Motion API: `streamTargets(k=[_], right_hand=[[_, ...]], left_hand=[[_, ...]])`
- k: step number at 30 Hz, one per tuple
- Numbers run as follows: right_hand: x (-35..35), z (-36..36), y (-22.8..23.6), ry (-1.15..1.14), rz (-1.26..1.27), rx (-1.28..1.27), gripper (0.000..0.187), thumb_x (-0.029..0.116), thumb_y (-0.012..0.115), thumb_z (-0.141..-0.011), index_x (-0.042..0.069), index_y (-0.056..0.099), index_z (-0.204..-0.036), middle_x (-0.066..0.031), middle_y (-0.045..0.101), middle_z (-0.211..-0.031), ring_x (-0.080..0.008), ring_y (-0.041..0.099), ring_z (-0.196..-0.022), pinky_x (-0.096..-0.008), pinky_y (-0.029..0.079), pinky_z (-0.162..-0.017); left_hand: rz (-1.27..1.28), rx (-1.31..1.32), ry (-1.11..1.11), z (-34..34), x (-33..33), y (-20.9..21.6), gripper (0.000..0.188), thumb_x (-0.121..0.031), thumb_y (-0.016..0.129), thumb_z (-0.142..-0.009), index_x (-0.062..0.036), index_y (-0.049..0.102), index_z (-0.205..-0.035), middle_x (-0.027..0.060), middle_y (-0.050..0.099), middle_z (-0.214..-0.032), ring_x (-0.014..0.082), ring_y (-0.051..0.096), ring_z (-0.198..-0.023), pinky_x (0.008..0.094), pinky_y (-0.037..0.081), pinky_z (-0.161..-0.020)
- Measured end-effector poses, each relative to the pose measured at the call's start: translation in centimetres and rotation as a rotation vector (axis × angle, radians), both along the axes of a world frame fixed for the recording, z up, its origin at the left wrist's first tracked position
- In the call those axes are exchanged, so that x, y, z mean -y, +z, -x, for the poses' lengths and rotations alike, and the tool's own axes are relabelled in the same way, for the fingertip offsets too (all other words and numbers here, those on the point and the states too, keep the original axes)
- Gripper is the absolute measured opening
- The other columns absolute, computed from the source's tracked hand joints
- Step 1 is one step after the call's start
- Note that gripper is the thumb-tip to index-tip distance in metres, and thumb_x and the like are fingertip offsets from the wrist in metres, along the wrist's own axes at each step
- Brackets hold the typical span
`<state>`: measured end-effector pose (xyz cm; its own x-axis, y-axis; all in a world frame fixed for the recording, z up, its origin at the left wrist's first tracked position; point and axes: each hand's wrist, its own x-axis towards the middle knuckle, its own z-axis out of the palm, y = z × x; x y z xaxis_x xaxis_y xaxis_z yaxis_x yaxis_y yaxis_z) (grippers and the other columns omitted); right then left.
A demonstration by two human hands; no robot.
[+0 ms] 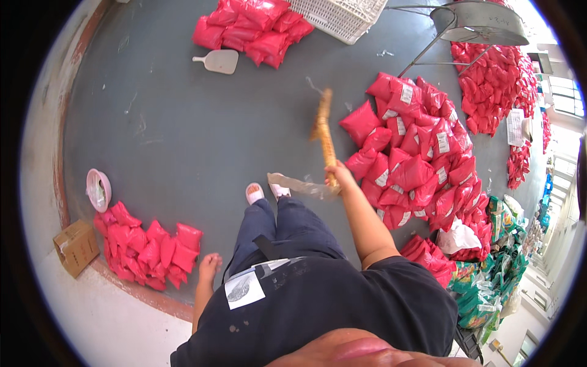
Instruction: The person sweeps a cluttered floor using a broom and dustpan, moving debris into the dustpan. They navigate around stacks of red and green packages, plastic crates, and a digital scale, occasionally lifting the scale to sweep underneath it.
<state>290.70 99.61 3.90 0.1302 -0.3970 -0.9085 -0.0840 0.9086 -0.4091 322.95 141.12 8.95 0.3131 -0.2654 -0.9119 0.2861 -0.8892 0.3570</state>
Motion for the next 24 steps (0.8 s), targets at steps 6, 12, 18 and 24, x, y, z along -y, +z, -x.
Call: streamTargets(k=[6,12,18,24], right_hand=[[14.7,-2.4,-12.1,0.038,-0.119,-0.248,0.023,0.013,0.049,-0.068,0.001,0.044,-0.086,-0.0129,0.051,-0.068,-0.0267,0.05,-0.05,-0.0402,0.044,-0.047],[8.0,-14.2,-14.5,0.579,0.089,-0.31,0.074,0.004,0.058,-0.059,0.012,0.026,-0.125,-0.014,0.053,-0.093,-0.0265,0.055,-0.078,-0.0386,0.046,-0.062],[10.7,-13.3,-2.3,0.517,0.115,-0.069,0.066,0.001,0.056,-0.058,0.005,0.036,-0.121,-0.0089,0.052,-0.103,-0.0165,0.053,-0.085,-0.0272,0.044,-0.071],[19.5,-4.1,5.1,0.055,0.125,-0.018,0.065,-0.004,0.055,-0.064,0.013,0.033,-0.122,-0.0045,0.048,-0.064,-0.0132,0.045,-0.042,-0.0275,0.039,-0.034]], left_hand=[[-0.072,0.085,-0.274,-1.5,-7.1,-5.1,0.02,-0.022,0.052,-0.079,-0.003,0.056,-0.08,0.0017,0.056,-0.068,0.0089,0.05,-0.061,0.0243,0.041,-0.056],[-0.07,0.002,0.139,-8.4,1.3,-6.1,0.014,-0.016,0.046,-0.082,-0.0062,0.053,-0.075,-0.0009,0.049,-0.06,0.0074,0.047,-0.055,0.0211,0.038,-0.05],[0.031,0.005,0.089,-13.2,20.4,-2.8,0.014,-0.016,0.044,-0.083,-0.0065,0.052,-0.089,0.0006,0.056,-0.074,0.0081,0.051,-0.06,0.0223,0.041,-0.052],[0.118,-0.033,-0.019,-12.4,32.3,-4.1,0.018,-0.02,0.045,-0.083,-0.0084,0.051,-0.096,0.0023,0.058,-0.084,0.0093,0.054,-0.071,0.0218,0.041,-0.055]])
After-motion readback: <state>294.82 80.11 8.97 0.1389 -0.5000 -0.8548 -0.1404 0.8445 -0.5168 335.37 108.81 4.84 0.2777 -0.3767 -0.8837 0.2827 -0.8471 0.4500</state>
